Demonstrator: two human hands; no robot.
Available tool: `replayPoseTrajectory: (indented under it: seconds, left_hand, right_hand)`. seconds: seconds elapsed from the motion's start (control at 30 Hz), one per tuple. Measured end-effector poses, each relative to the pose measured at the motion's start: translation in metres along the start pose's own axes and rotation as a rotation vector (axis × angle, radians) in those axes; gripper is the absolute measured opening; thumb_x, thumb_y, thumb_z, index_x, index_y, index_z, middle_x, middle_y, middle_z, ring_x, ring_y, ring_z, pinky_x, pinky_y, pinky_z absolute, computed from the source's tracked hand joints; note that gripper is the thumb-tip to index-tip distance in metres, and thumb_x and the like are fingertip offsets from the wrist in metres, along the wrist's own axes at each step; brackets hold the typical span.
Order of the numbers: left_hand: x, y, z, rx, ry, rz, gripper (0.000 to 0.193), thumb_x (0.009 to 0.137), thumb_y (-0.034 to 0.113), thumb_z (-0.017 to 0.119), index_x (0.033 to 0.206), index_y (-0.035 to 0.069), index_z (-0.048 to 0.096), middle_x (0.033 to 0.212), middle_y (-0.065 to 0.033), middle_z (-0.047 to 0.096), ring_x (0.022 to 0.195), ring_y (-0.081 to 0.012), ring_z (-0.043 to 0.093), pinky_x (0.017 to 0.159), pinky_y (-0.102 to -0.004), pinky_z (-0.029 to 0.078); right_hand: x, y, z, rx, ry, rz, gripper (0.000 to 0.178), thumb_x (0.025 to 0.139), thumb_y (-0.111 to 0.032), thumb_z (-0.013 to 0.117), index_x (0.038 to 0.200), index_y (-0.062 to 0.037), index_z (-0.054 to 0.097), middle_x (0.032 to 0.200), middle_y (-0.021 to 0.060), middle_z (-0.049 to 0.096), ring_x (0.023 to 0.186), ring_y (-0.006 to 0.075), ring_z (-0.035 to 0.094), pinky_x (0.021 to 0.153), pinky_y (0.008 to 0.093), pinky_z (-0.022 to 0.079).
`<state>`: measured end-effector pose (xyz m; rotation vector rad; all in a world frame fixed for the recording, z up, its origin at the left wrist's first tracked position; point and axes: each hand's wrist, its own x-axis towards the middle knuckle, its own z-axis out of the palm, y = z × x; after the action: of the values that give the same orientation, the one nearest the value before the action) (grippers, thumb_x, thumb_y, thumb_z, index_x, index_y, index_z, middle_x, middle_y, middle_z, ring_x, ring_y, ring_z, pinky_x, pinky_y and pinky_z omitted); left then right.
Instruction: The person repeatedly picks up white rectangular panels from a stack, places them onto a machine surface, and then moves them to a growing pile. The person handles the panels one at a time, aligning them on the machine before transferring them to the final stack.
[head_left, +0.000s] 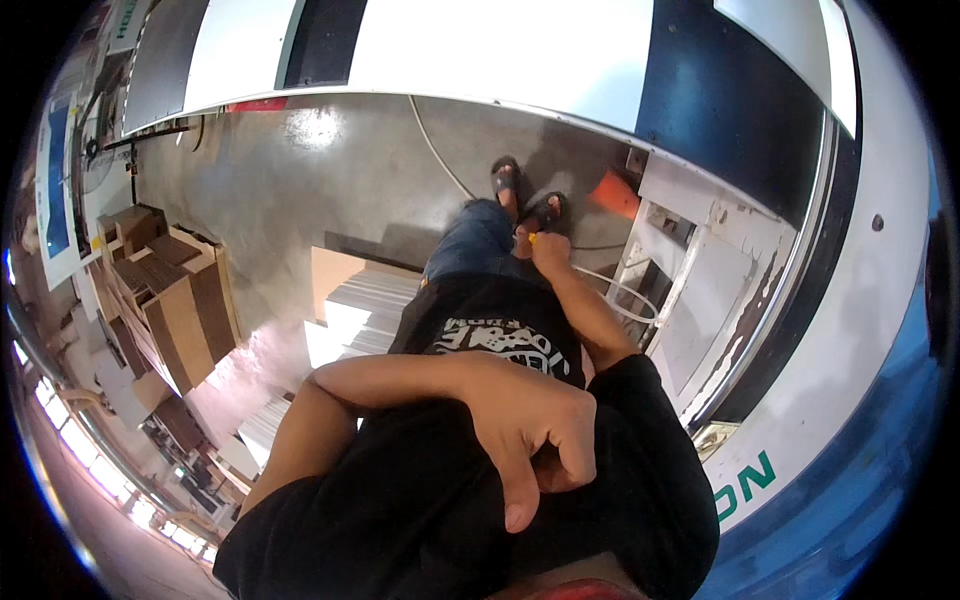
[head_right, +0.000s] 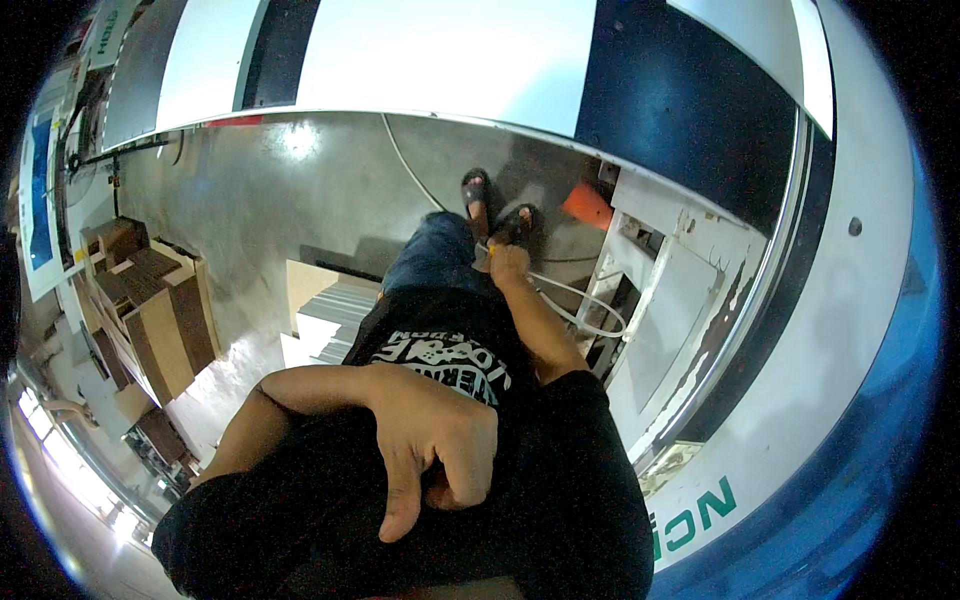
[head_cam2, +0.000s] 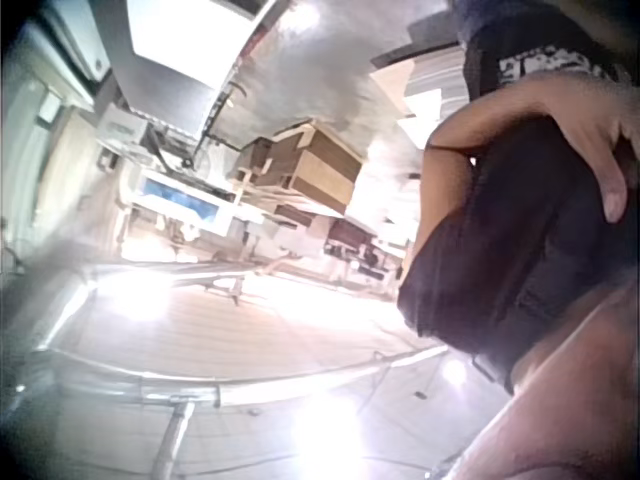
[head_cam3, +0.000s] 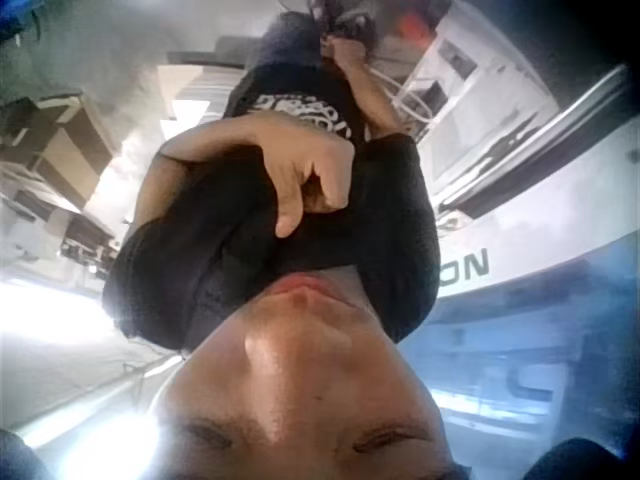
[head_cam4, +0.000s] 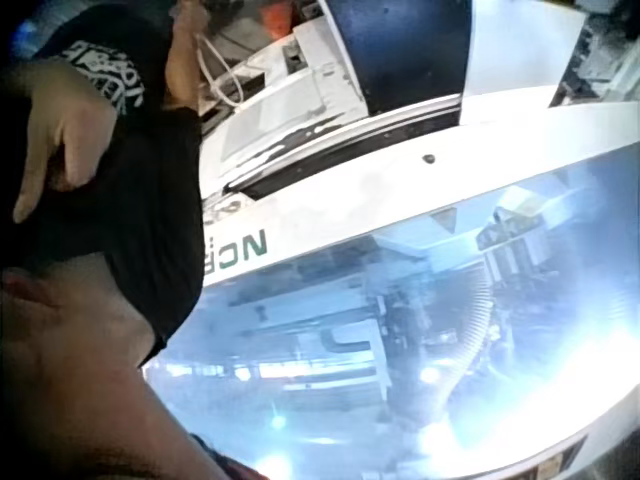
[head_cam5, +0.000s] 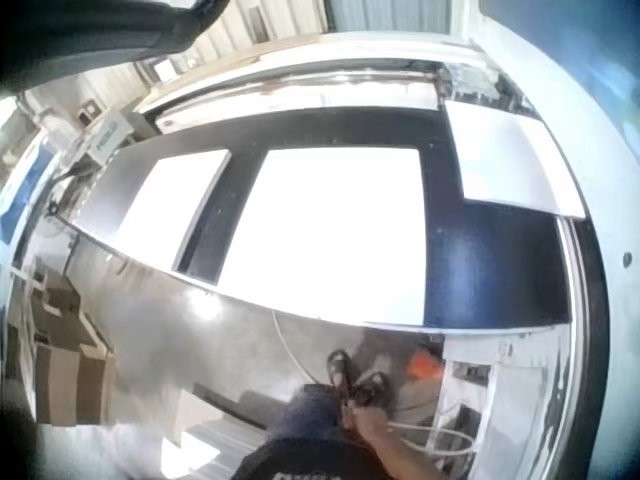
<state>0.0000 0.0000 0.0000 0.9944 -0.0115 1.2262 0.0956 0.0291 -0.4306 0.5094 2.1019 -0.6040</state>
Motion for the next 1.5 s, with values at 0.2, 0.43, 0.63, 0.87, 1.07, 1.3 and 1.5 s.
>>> replayPoseTrajectory:
  seconds: [0.2, 0.43, 0.63, 0.87, 1.07, 1.3, 1.5]
  left_hand:
    - [0.002, -0.023, -0.003, -0.047, 0.262, -0.174, 0.044, 0.089, 0.041, 0.075, 0.077, 0.0, 0.062, 0.07, -0.004, 0.061, 0.06, -0.0139, 0.058, 0.055, -0.028, 0.043]
    - [-0.072, -0.069, -0.085, 0.997, 0.634, -0.894, 0.031, 0.097, 0.033, 0.066, 0.104, 0.003, 0.066, 0.097, -0.0115, 0.069, 0.093, -0.0263, 0.069, 0.083, -0.0368, 0.054]
    - [-0.306, -0.131, -0.177, 1.38, 1.081, -1.131, 0.039, 0.093, 0.033, 0.064, 0.123, 0.01, 0.066, 0.124, -0.0184, 0.066, 0.116, -0.0402, 0.061, 0.1, -0.0461, 0.047]
    - [-0.412, -0.235, -0.246, 0.95, 1.306, -1.309, 0.045, 0.097, 0.039, 0.054, 0.132, 0.011, 0.06, 0.128, -0.0215, 0.064, 0.121, -0.0408, 0.059, 0.103, -0.0474, 0.047]
    - [-0.352, -0.284, -0.281, 0.859, 1.232, -1.434, 0.048, 0.089, 0.041, 0.067, 0.132, 0.018, 0.062, 0.124, -0.0202, 0.067, 0.119, -0.0412, 0.061, 0.1, -0.051, 0.049]
    - [-0.363, -0.298, -0.311, 0.696, 1.3, -1.656, 0.046, 0.089, 0.042, 0.067, 0.13, 0.021, 0.064, 0.126, -0.015, 0.067, 0.119, -0.0378, 0.062, 0.098, -0.0501, 0.051]
    - [-0.463, -0.434, -0.334, 0.893, 1.158, -1.601, 0.049, 0.098, 0.047, 0.047, 0.142, 0.024, 0.051, 0.144, -0.0129, 0.05, 0.133, -0.036, 0.045, 0.106, -0.0504, 0.041]
  right_hand:
    - [0.001, 0.072, 0.002, 0.012, -0.001, 0.059, 0.03, 0.088, -0.029, 0.067, 0.106, -0.0061, 0.074, 0.107, 0.0167, 0.073, 0.102, 0.0333, 0.07, 0.087, 0.0441, 0.054]
    - [-0.025, 0.106, -0.028, 0.11, -0.125, 0.036, 0.039, 0.083, -0.038, 0.067, 0.103, -0.0049, 0.075, 0.103, 0.0176, 0.074, 0.102, 0.0339, 0.071, 0.085, 0.0447, 0.055]
    - [-0.035, 0.074, -0.033, 0.472, 0.239, 0.113, 0.045, 0.088, -0.045, 0.066, 0.102, -0.003, 0.073, 0.101, 0.0225, 0.073, 0.101, 0.039, 0.069, 0.085, 0.0478, 0.055]
    - [-0.069, 0.058, -0.045, 0.495, 0.28, 0.089, 0.048, 0.092, -0.048, 0.062, 0.108, -0.0026, 0.069, 0.104, 0.0238, 0.071, 0.098, 0.0432, 0.068, 0.083, 0.0493, 0.053]
    - [-0.063, 0.065, -0.05, 0.454, 0.011, 0.201, 0.048, 0.094, -0.049, 0.059, 0.104, -0.0026, 0.069, 0.098, 0.0226, 0.071, 0.093, 0.0417, 0.069, 0.082, 0.0503, 0.053]
    - [-0.047, 0.04, -0.03, 0.408, 0.064, 0.127, 0.05, 0.095, -0.05, 0.059, 0.101, -0.0019, 0.068, 0.095, 0.0231, 0.071, 0.092, 0.0394, 0.07, 0.08, 0.0507, 0.054]
    - [-0.037, 0.055, -0.013, 0.256, 0.044, 0.257, 0.04, 0.097, -0.043, 0.058, 0.103, -0.0044, 0.067, 0.092, 0.019, 0.072, 0.087, 0.0371, 0.07, 0.076, 0.0492, 0.055]
